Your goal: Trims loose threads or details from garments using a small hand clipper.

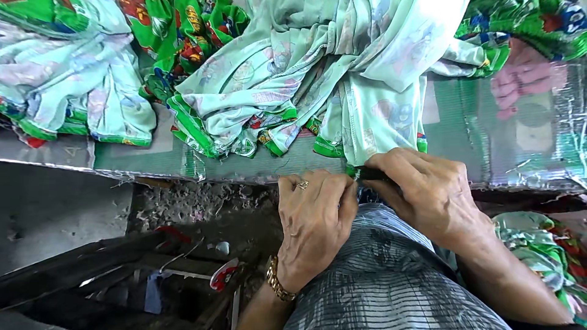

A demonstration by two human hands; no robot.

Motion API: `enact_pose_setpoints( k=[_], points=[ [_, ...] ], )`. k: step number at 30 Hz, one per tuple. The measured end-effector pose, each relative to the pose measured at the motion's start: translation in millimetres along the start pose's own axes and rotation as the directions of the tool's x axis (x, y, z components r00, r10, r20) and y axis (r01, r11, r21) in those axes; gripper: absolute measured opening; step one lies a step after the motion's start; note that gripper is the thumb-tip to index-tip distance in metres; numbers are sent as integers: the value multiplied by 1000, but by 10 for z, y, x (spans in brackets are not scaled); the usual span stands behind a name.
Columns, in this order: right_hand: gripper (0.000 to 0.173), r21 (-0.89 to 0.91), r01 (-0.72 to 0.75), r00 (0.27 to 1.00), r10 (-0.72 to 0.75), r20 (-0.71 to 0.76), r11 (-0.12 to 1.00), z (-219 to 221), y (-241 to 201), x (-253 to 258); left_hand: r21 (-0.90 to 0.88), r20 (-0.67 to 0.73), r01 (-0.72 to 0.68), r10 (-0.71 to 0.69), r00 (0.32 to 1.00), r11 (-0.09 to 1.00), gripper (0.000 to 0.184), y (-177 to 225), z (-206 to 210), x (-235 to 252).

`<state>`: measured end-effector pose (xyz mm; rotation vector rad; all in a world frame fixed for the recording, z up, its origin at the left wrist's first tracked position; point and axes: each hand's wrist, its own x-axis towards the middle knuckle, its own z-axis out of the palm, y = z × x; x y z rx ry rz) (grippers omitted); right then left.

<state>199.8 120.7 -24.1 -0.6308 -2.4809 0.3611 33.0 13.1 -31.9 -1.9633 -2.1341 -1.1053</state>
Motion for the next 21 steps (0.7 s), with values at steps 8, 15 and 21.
enact_pose_setpoints(
  k=[8,15,21],
  points=[
    [12,7,30,999,-30,-36,1000,41,17,-8,-10,26,-55,55,998,998,15,36,34,-12],
    [14,114,-2,1000,5,-28,993,6,40,17,-114,68,-70,78,995,991,21,6,-12,-41],
    [24,539,-230,971,227,73,810,-166,158,33,-1,8,-48,48,999,999,28,0,-53,162]
  ],
)
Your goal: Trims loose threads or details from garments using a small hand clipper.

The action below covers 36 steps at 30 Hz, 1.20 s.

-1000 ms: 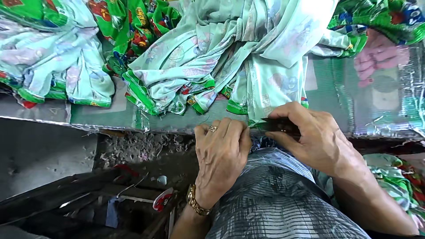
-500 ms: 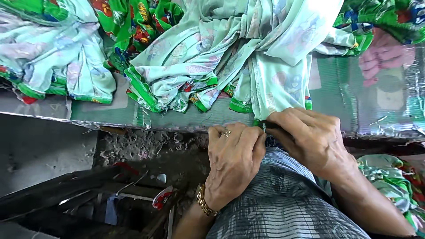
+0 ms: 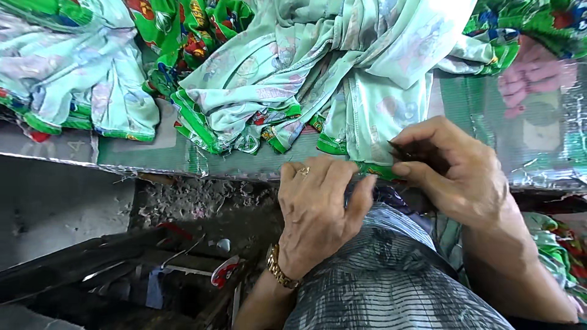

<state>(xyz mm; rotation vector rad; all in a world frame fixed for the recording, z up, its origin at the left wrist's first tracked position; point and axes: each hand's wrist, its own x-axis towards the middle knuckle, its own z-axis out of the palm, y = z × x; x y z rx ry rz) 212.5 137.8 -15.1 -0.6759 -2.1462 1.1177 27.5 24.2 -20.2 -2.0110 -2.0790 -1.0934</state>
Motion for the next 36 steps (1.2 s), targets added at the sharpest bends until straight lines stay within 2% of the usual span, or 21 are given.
enact_pose_setpoints(
  k=[3,8,16,22,26,36],
  points=[
    [25,-71,-10,1000,10,4,997,45,17,-5,179,132,-47,23,991,983,25,19,119,79],
    [26,-115,15,999,-12,32,993,43,58,-26,126,198,-22,-3,980,992,13,-9,46,-3],
    [25,-196,123,990,-107,91,973,54,88,-36,109,156,29,-46,987,994,12,-50,-57,-146],
    [18,-368,258,966,-230,119,894,111,50,-49,6,90,93,-93,992,996,10,-43,-41,-194],
    [15,-435,256,967,-236,101,863,157,9,-76,-64,38,108,-106,994,992,9,1,3,-207],
    [16,-457,217,974,-224,39,862,225,12,-100,-118,4,83,-84,996,990,9,15,69,-239]
  ],
)
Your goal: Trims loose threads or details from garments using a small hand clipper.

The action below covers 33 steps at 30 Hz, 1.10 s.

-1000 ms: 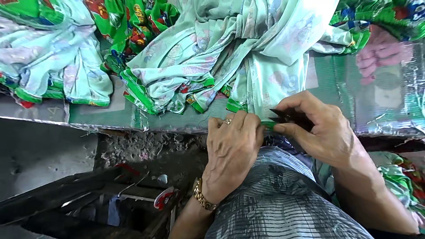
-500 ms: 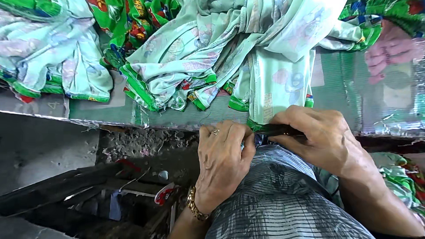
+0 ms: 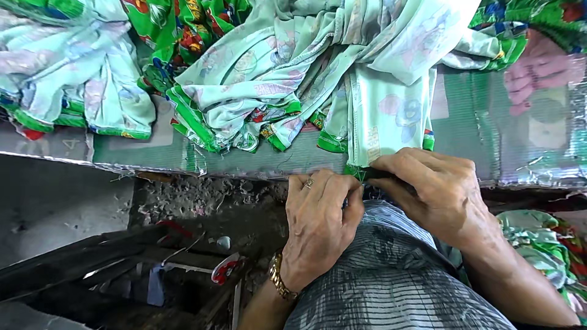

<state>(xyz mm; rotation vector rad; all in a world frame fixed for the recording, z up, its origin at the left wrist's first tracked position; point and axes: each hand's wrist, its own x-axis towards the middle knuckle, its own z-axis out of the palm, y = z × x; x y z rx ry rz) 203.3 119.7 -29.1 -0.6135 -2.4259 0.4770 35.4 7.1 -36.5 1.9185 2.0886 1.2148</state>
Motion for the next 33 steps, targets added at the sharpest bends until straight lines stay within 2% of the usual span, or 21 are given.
enact_pose_setpoints(
  k=[11,14,17,21,22,24,26,28,30,31,33],
  points=[
    [14,-22,17,1000,-18,-15,1000,24,-14,-12,-38,-16,-6,6,1000,999,8,-9,5,-21],
    [19,191,-80,995,69,66,978,-123,17,-19,6,17,-16,16,1000,1000,13,-32,-47,-12],
    [25,523,-156,987,119,105,838,-346,62,10,29,-17,-18,19,1000,999,19,-54,-92,42],
    [27,586,-97,994,112,11,804,-321,75,178,153,35,-17,11,999,988,27,-35,-37,226],
    [26,588,-99,994,105,24,803,-268,87,217,201,71,-27,13,997,979,27,-35,-8,261],
    [27,567,-141,990,120,75,812,-150,133,239,252,118,-47,18,993,967,16,-43,38,291],
    [30,483,-168,985,134,105,859,-99,159,194,193,119,-36,13,993,981,11,-66,23,284],
    [32,285,-148,987,123,104,947,-114,129,131,83,105,-12,3,994,997,10,-91,-20,257],
    [16,74,-77,995,71,76,994,-84,107,90,-1,70,-5,5,998,1000,11,-106,-36,230],
    [10,42,-54,997,51,62,998,-72,109,76,-29,44,-8,9,999,1000,12,-114,-34,216],
    [8,94,-56,998,51,48,994,-97,132,60,-82,-8,-12,11,1000,997,15,-139,-34,191]
  ],
)
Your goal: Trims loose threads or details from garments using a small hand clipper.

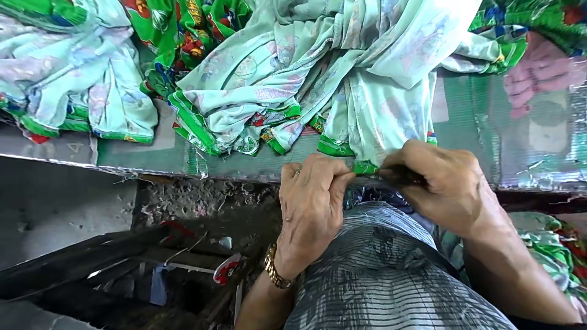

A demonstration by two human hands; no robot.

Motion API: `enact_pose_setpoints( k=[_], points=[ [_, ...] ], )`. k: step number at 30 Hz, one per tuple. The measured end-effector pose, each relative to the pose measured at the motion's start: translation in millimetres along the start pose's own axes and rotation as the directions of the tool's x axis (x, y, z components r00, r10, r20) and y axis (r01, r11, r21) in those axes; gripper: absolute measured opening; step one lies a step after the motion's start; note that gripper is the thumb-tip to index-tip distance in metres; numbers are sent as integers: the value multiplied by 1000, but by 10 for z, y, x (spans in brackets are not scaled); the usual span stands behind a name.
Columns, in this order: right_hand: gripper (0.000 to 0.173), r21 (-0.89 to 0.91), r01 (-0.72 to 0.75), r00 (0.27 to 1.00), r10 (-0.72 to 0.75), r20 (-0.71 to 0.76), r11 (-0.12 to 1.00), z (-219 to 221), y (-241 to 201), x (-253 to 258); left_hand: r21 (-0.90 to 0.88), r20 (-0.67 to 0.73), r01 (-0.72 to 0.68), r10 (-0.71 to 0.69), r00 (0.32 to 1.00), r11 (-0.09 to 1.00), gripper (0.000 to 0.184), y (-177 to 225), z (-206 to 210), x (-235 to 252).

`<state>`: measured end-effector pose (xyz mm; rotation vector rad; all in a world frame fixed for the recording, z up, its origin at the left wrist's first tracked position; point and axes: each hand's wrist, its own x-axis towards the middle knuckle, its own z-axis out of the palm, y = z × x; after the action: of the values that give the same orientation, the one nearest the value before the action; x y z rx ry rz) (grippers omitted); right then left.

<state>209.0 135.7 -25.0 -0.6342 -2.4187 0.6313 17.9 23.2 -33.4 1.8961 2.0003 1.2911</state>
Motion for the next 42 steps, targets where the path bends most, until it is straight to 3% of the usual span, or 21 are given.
enact_pose_setpoints(
  k=[4,6,9,11,12,13,15,17,19,24,27,35,39,42],
  points=[
    [6,221,-47,999,48,0,974,-82,42,-19,-93,-48,-17,13,999,996,29,-4,-21,-44],
    [5,274,-45,999,48,-4,961,-98,49,-24,-3,-50,-60,60,997,998,22,47,30,-27],
    [3,347,-9,999,26,-45,938,-128,10,-32,123,21,-75,73,997,990,28,118,143,79],
    [2,360,39,996,-9,-84,932,-159,-37,-55,18,-11,-43,43,999,999,21,117,207,153],
    [2,361,57,995,-22,-101,931,-168,-55,-68,-135,-34,-13,8,999,991,16,125,220,181],
    [3,356,68,993,-27,-119,932,-169,-67,-75,-353,-35,27,-42,999,935,13,148,218,206],
    [4,300,60,987,-12,-161,952,-148,-77,-74,-735,43,138,-157,987,664,10,219,199,245],
    [16,215,22,981,20,-194,976,-119,-93,-82,-879,125,200,-196,973,433,7,235,209,260],
    [34,178,-2,980,37,-197,984,-108,-110,-92,-909,153,216,-197,968,357,7,217,232,259],
    [26,278,40,969,31,-246,960,-94,-93,-27,-914,114,160,-143,983,373,5,186,274,272],
    [26,310,58,961,30,-274,949,-111,-64,54,-938,42,104,-190,981,331,5,173,289,285],
    [22,245,136,945,-52,-322,960,-74,-82,158,-971,-12,69,-335,942,229,18,230,325,306],
    [20,109,160,927,-111,-357,981,-54,-69,176,-968,-16,72,-342,939,242,18,253,332,326],
    [17,129,166,928,-110,-357,978,-53,-44,185,-964,-12,78,-335,942,253,20,270,341,333]
  ],
)
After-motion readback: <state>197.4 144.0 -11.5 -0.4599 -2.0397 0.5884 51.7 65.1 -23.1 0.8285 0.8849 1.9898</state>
